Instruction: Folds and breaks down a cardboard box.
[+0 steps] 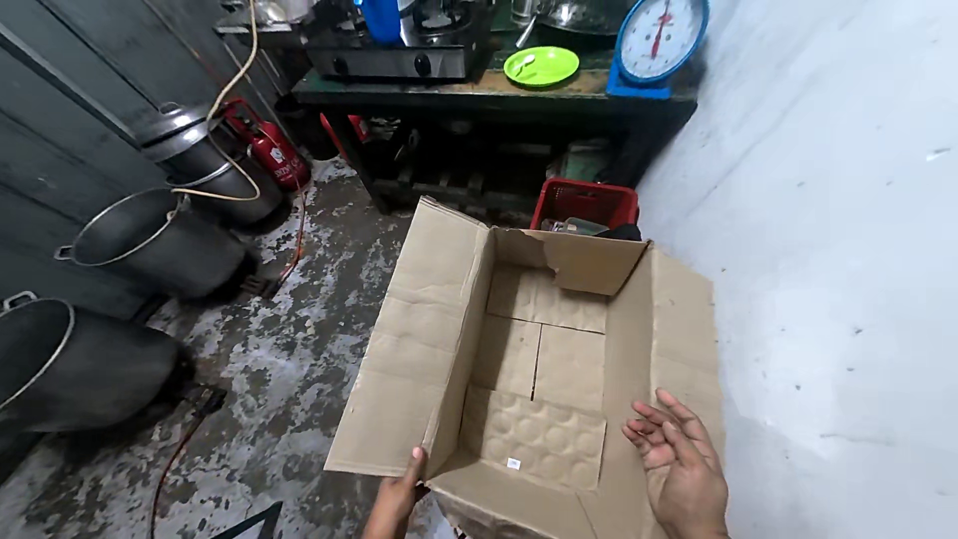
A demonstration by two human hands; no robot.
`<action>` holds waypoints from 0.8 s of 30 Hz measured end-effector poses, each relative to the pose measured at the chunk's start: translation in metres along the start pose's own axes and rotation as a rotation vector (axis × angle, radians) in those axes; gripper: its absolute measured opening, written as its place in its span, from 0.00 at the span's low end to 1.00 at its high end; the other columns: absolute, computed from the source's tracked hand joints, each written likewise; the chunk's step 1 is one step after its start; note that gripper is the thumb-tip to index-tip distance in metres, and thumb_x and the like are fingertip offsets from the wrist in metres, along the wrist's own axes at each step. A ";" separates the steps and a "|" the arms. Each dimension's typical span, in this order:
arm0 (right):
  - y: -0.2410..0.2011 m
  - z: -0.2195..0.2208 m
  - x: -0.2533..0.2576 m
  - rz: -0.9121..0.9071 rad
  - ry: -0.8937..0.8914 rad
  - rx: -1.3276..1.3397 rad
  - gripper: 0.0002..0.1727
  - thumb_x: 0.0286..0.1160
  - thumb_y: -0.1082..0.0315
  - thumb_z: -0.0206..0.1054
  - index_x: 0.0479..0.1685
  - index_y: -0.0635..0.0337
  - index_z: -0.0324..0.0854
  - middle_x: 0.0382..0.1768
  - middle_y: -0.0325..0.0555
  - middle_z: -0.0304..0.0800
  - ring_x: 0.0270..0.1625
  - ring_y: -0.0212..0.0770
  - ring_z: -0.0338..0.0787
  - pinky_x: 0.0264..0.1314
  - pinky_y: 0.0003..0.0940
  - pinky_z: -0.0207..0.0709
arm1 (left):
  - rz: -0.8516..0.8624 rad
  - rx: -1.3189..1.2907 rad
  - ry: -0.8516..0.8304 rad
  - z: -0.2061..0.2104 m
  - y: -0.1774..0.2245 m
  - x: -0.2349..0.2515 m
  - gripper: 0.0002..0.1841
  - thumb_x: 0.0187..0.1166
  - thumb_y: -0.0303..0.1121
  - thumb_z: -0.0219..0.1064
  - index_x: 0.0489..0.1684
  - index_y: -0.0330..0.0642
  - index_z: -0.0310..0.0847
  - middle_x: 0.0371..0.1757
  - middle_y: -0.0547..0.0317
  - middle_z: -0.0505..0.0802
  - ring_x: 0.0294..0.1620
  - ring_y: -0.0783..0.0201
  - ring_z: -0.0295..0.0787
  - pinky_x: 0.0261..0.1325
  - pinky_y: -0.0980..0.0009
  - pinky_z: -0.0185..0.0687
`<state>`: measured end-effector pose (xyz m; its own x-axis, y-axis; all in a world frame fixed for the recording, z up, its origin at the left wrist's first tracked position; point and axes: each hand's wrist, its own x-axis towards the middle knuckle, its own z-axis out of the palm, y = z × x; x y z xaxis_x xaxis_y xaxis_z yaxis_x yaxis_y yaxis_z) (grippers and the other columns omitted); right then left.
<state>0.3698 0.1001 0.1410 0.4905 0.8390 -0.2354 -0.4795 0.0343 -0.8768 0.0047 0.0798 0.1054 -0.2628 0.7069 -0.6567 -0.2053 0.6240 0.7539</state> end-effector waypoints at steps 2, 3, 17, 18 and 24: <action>0.002 -0.002 -0.001 -0.016 -0.035 -0.028 0.22 0.87 0.71 0.38 0.74 0.62 0.68 0.48 0.50 0.94 0.38 0.43 0.96 0.44 0.38 0.93 | 0.001 -0.002 0.003 0.000 0.000 -0.001 0.24 0.90 0.40 0.60 0.75 0.30 0.68 0.57 0.39 0.92 0.53 0.51 0.95 0.54 0.55 0.94; 0.003 -0.005 -0.002 -0.029 -0.076 -0.068 0.22 0.86 0.71 0.39 0.73 0.63 0.68 0.49 0.51 0.94 0.39 0.43 0.96 0.45 0.38 0.93 | 0.000 0.001 0.008 0.001 -0.001 -0.001 0.24 0.90 0.40 0.60 0.75 0.30 0.69 0.57 0.39 0.92 0.54 0.52 0.95 0.54 0.55 0.94; -0.008 0.004 -0.040 -0.121 -1.405 -1.647 0.31 0.65 0.51 0.74 0.72 0.45 0.84 0.66 0.44 0.91 0.81 0.54 0.77 0.92 0.72 0.33 | 0.220 0.304 0.163 0.012 0.082 0.063 0.26 0.83 0.52 0.68 0.58 0.33 0.84 0.47 0.45 0.95 0.47 0.54 0.95 0.51 0.51 0.91; -0.002 0.006 -0.043 -0.150 -1.417 -1.690 0.30 0.66 0.50 0.72 0.71 0.46 0.85 0.65 0.45 0.91 0.81 0.55 0.76 0.92 0.72 0.32 | 0.222 0.256 0.180 0.011 0.081 0.066 0.27 0.84 0.51 0.67 0.64 0.33 0.81 0.50 0.44 0.94 0.48 0.52 0.95 0.51 0.50 0.91; 0.023 0.003 -0.041 -0.386 -1.503 -1.675 0.17 0.76 0.50 0.63 0.43 0.50 0.91 0.42 0.43 0.94 0.59 0.53 0.88 0.89 0.66 0.49 | 0.734 0.332 0.381 0.005 0.061 0.012 0.45 0.82 0.40 0.66 0.95 0.35 0.40 0.92 0.32 0.56 0.89 0.42 0.61 0.84 0.48 0.66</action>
<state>0.3362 0.0685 0.1319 -0.7173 0.6034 -0.3484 0.6944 0.5779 -0.4289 -0.0066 0.1280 0.1434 -0.5286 0.8446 0.0856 0.4069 0.1636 0.8987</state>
